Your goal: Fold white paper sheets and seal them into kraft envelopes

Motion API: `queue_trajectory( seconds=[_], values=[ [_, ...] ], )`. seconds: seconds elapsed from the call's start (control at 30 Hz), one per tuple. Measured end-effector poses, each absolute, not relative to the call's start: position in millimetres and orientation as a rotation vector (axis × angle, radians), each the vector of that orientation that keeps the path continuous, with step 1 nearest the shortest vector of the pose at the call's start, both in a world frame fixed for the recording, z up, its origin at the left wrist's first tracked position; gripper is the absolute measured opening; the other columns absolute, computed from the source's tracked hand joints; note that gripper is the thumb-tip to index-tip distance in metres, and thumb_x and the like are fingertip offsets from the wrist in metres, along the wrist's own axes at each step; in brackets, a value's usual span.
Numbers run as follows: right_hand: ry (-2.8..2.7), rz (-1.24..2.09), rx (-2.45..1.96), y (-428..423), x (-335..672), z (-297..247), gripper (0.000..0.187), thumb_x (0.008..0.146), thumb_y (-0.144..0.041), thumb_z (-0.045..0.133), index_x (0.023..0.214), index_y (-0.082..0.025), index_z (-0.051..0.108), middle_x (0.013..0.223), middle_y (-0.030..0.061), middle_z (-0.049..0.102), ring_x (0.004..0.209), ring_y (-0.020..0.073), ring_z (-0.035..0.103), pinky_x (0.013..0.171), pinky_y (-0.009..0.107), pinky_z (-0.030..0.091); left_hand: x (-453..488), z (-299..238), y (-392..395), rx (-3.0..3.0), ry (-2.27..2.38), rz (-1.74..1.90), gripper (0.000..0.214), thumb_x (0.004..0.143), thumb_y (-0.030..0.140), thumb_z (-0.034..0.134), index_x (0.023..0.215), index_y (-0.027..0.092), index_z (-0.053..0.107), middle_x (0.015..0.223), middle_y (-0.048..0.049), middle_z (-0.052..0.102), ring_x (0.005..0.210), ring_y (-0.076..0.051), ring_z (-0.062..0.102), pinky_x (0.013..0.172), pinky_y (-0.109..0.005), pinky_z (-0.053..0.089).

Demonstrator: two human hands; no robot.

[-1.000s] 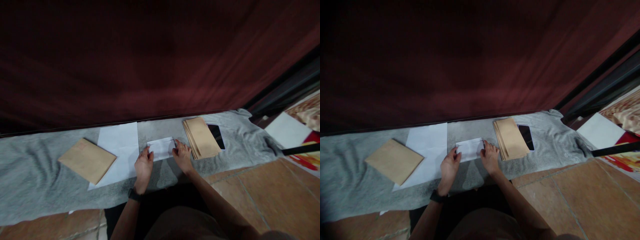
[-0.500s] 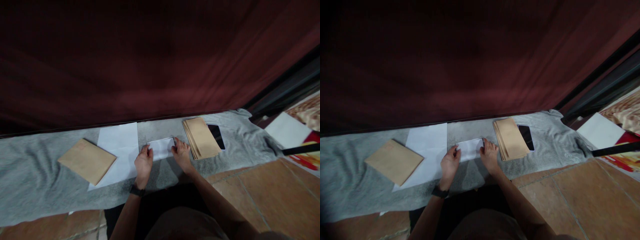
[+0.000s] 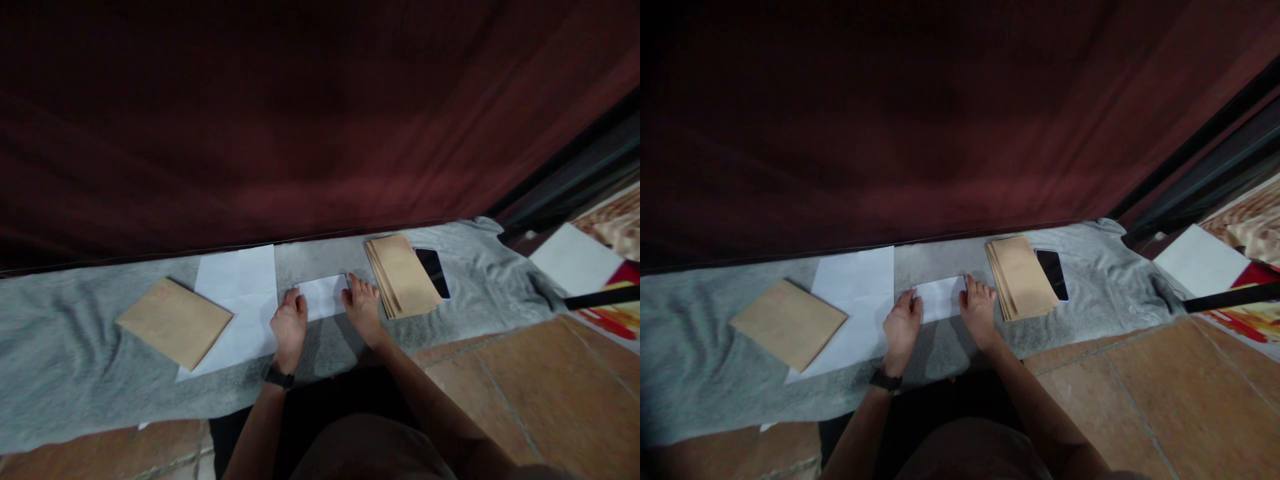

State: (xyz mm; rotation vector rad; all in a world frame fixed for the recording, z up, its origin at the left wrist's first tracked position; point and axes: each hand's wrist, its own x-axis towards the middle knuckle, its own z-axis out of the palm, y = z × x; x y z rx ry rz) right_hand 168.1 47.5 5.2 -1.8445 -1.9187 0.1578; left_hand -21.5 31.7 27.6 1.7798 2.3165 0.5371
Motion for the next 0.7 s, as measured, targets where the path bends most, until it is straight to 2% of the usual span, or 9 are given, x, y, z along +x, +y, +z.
queue_trajectory(
  seconds=[0.07, 0.17, 0.33, 0.57, 0.7],
  values=[
    [-1.920, 0.138, -1.860, 46.4, 167.3, 8.7, 0.046, 0.102, -0.027, 0.046, 0.146, -0.014, 0.051, 0.112, 0.0170, 0.068, 0.104, 0.0330, 0.058, 0.093, 0.047, 0.039, -20.6, 26.8, 31.2, 1.802, 2.329, 0.528, 0.035, 0.103, 0.030, 0.047, 0.131, 0.018, 0.065, 0.114, -0.0122, 0.077, 0.089, -0.023, 0.075, 0.074, -0.029, 0.053],
    [-1.937, 0.163, -1.812, 41.4, 164.7, 15.3, 0.046, 0.103, -0.027, 0.047, 0.147, -0.015, 0.051, 0.129, 0.0188, 0.064, 0.116, 0.0336, 0.056, 0.098, 0.049, 0.041, -19.9, 26.2, 30.6, 1.829, 2.345, 0.502, 0.036, 0.104, 0.029, 0.046, 0.133, 0.017, 0.064, 0.116, -0.0125, 0.076, 0.089, -0.023, 0.074, 0.073, -0.028, 0.052],
    [-2.172, 0.338, -1.427, 18.4, 150.9, 21.9, 0.048, 0.106, -0.028, 0.042, 0.153, -0.018, 0.046, 0.153, 0.0119, 0.054, 0.141, 0.0268, 0.047, 0.116, 0.048, 0.039, -19.0, 25.4, 29.9, 1.847, 2.342, 0.475, 0.037, 0.105, 0.030, 0.044, 0.135, 0.017, 0.062, 0.116, -0.0143, 0.075, 0.090, -0.023, 0.074, 0.072, -0.029, 0.052],
    [-2.377, 0.358, -1.271, -10.7, 136.1, 11.3, 0.048, 0.105, -0.031, 0.049, 0.152, -0.017, 0.049, 0.159, 0.0101, 0.048, 0.148, 0.0266, 0.043, 0.125, 0.050, 0.032, -17.7, 25.8, 30.6, 1.863, 2.343, 0.428, 0.039, 0.106, 0.030, 0.041, 0.138, 0.017, 0.060, 0.116, -0.0141, 0.073, 0.092, -0.023, 0.073, 0.073, -0.030, 0.052],
    [-2.366, 0.337, -1.289, -11.2, 137.6, 8.2, 0.049, 0.105, -0.029, 0.050, 0.153, -0.018, 0.049, 0.159, 0.0100, 0.048, 0.148, 0.0257, 0.043, 0.124, 0.050, 0.033, -17.5, 29.0, 24.8, 1.909, 2.347, 0.495, 0.040, 0.105, 0.027, 0.039, 0.137, 0.016, 0.061, 0.116, -0.0159, 0.071, 0.101, -0.027, 0.070, 0.087, -0.037, 0.053]
  ],
)
